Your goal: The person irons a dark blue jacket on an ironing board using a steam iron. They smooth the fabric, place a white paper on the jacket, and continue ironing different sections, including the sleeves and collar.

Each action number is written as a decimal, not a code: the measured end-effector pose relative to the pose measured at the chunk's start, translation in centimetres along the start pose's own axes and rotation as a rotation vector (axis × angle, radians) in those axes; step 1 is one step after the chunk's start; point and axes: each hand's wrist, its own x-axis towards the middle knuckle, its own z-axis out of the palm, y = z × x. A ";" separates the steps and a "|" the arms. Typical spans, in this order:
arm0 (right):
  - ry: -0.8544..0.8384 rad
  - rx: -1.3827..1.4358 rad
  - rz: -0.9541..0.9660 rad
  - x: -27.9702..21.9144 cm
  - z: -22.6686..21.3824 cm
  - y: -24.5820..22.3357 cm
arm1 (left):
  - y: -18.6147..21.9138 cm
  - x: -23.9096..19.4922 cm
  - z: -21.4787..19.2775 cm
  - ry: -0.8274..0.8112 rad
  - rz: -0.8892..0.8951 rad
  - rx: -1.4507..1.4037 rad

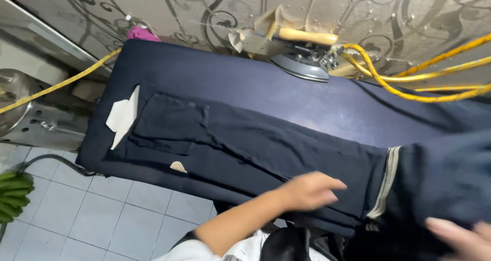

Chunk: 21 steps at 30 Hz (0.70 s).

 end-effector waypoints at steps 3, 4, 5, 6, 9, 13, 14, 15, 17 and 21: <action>-0.231 1.012 0.146 15.7 -3.5 -25.7 | -6.1 -4.7 -9.3 0.253 -0.594 -0.918; -0.236 1.014 0.145 17.3 0.3 -27.9 | -5.9 -6.3 -11.9 0.257 -0.597 -0.918; -0.330 0.997 -0.026 19.0 4.1 -30.2 | -5.7 -7.9 -14.6 0.355 -0.779 -0.942; -0.423 0.973 -0.197 20.7 7.8 -32.5 | -5.4 -9.4 -17.2 0.454 -0.962 -0.962; -0.845 1.078 0.009 20.8 13.8 -36.2 | -9.0 -11.7 -17.2 0.595 -0.985 -1.038; -0.686 0.819 -0.164 20.8 13.8 -33.1 | -18.0 -15.3 -14.0 0.531 -0.896 -0.643; -0.631 0.854 -0.056 20.6 13.6 -32.1 | -16.9 -14.4 -13.5 0.496 -0.893 -0.406; -0.567 0.884 0.049 20.9 13.3 -31.1 | -15.8 -13.1 -13.4 0.456 -0.875 -0.166; -0.469 0.919 0.108 20.9 12.9 -29.5 | -12.3 -11.8 -13.7 0.499 -0.800 -0.224; -0.079 0.643 0.159 20.0 12.3 -26.9 | -8.6 -11.8 -15.6 0.437 -0.775 -0.095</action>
